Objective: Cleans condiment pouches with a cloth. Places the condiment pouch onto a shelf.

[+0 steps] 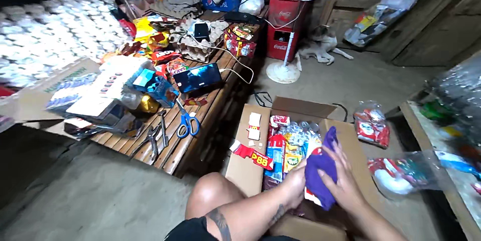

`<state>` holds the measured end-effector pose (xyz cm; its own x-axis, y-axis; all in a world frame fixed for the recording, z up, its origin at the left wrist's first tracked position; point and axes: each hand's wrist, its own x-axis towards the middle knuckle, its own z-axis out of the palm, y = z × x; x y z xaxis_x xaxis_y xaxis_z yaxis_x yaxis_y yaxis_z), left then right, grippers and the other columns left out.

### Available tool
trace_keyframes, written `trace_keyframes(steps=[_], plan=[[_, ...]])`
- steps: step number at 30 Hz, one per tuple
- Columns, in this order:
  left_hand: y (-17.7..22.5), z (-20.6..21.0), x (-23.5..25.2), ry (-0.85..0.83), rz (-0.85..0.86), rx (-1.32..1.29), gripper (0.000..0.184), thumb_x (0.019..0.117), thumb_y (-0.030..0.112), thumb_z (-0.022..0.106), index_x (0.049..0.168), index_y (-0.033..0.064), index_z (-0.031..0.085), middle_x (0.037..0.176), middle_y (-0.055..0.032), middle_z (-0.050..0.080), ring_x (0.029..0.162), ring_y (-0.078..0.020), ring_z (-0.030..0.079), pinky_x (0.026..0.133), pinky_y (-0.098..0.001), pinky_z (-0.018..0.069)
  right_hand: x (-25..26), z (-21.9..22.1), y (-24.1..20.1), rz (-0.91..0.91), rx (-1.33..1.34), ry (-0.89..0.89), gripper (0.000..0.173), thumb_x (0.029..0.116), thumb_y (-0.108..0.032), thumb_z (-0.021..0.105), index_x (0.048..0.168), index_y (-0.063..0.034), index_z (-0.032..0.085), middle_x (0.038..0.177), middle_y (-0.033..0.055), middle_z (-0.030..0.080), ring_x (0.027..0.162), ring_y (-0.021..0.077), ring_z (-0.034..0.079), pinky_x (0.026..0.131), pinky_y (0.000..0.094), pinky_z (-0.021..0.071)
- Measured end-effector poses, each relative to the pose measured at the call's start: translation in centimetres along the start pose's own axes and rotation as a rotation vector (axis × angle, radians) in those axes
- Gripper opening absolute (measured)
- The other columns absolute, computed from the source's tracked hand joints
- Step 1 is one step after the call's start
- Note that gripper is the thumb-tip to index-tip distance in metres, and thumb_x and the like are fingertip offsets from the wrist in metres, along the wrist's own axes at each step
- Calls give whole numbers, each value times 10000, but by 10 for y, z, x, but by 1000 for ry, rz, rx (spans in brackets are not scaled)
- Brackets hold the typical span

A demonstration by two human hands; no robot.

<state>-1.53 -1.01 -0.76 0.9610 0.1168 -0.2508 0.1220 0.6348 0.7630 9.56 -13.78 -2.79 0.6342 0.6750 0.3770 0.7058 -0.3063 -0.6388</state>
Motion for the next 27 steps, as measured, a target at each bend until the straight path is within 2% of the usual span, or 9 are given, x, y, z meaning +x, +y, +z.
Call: trace_keyframes(steps=[5, 8, 11, 14, 16, 19, 21, 25, 27], plan=[[4, -7, 5, 113, -34, -108, 550, 1122, 343, 233, 1622, 122, 172, 1628, -117, 295, 1408, -163, 420, 1135, -378, 374, -25, 19, -11, -113, 9, -81, 825, 933, -676, 502, 1508, -87, 458, 1611, 351, 228, 1527, 469, 192, 1223, 563, 241], [-2, -5, 5, 57, -56, -65, 555, 1123, 350, 217, 1615, 96, 181, 1602, -139, 333, 1386, -178, 441, 1128, -383, 375, -19, 14, -10, 17, 18, -60, 990, 831, -676, 587, 1519, 14, 415, 1593, 394, 207, 1495, 502, 249, 1176, 575, 312], [8, 2, -4, 9, -66, 4, 495, 1120, 306, 197, 1513, 43, 345, 1372, -123, 537, 1201, -140, 562, 1019, -343, 467, -10, 10, -6, 77, 35, -20, 1060, 802, -698, 608, 1525, 44, 382, 1600, 381, 205, 1496, 477, 262, 1180, 564, 307], [72, 52, -37, 235, -241, 98, 413, 1119, 146, 206, 1405, 11, 471, 1201, -78, 590, 1065, -80, 571, 961, -271, 450, -5, 7, -1, 56, 44, 22, 1103, 806, -749, 581, 1513, 73, 375, 1590, 380, 234, 1501, 447, 270, 1198, 510, 291], [35, 16, -23, -50, -79, 74, 465, 1107, 187, 203, 1501, -4, 360, 1364, -113, 544, 1203, -101, 554, 1039, -307, 449, -1, 4, -1, 94, 82, 42, 1114, 807, -745, 582, 1514, 88, 360, 1590, 369, 247, 1508, 440, 253, 1212, 507, 268], [-2, -5, -3, -218, 42, 130, 511, 1103, 246, 209, 1538, 2, 318, 1498, -153, 457, 1339, -151, 489, 1134, -365, 392, 8, -7, 4, 196, 166, 69, 1066, 810, -653, 635, 1513, 94, 343, 1570, 325, 327, 1483, 366, 323, 1201, 473, 290], [-5, -4, -1, -254, 32, 144, 489, 1079, 192, 266, 1519, -2, 353, 1501, -160, 456, 1339, -164, 491, 1133, -381, 396, 15, -17, 7, 281, 254, 49, 983, 823, -551, 660, 1525, 54, 332, 1554, 237, 396, 1425, 211, 417, 1164, 366, 362], [1, -5, -1, -298, -65, 194, 503, 1092, 213, 297, 1554, 14, 310, 1490, -182, 458, 1289, -188, 527, 1092, -397, 426, 23, -35, 13, 419, 357, -53, 723, 933, -458, 553, 1485, -7, 433, 1428, 131, 558, 1259, 97, 562, 1062, 303, 465], [5, -5, 0, -285, -86, 190, 508, 1091, 213, 296, 1558, 15, 308, 1514, -182, 435, 1311, -190, 512, 1103, -399, 416, 24, -47, 10, 491, 410, -161, 697, 953, -496, 506, 1468, -30, 452, 1315, 40, 633, 1144, 22, 611, 994, 248, 507]])
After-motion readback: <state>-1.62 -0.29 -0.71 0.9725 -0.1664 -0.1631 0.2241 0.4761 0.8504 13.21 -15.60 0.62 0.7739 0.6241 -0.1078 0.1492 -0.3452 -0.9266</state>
